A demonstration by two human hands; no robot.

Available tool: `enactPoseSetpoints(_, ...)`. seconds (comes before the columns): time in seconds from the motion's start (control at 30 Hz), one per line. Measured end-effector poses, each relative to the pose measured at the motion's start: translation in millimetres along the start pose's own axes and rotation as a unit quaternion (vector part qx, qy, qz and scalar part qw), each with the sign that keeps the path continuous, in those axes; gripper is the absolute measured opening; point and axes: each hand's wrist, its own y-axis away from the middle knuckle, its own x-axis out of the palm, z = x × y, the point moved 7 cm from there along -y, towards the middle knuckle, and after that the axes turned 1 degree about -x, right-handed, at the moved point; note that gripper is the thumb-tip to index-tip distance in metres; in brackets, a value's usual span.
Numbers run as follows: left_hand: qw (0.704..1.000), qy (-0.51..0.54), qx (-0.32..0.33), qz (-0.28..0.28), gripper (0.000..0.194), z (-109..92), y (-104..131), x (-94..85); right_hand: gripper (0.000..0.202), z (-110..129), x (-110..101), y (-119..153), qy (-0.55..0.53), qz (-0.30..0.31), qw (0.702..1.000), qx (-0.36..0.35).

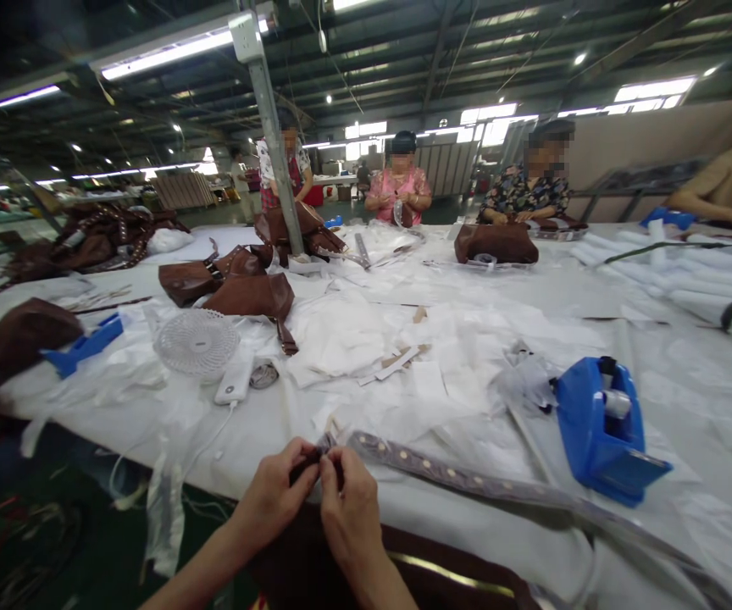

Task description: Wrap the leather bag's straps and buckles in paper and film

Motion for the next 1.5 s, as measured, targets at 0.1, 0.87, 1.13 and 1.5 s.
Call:
enactPoseSetpoints(0.1, 1.000, 0.015, -0.002, 0.021, 0.012, -0.3, 2.1, 1.5, 0.018, 0.8, 0.1, 2.8, 0.012, 0.004, 1.000, -0.012)
enactPoseSetpoints(0.87, 0.998, 0.024, -0.047, 0.032, 0.022, 9.1, -4.9, -5.4, 0.024, 3.4, -1.9, 4.4, 0.120, -0.076, 0.976, -0.163)
enactPoseSetpoints(1.13, 0.980, 0.091, -0.092, 0.153, 0.037, 50.5, 27.3, -24.0, 0.024, -15.4, 0.1, -2.1, 0.100, -0.044, 0.991, -0.073)
enactPoseSetpoints(1.5, 0.994, 0.084, -0.065, -0.005, 0.025, 56.7, 37.5, 2.4, 0.022, 14.6, 47.4, 29.0, 0.156, 0.028, 0.977, -0.142)
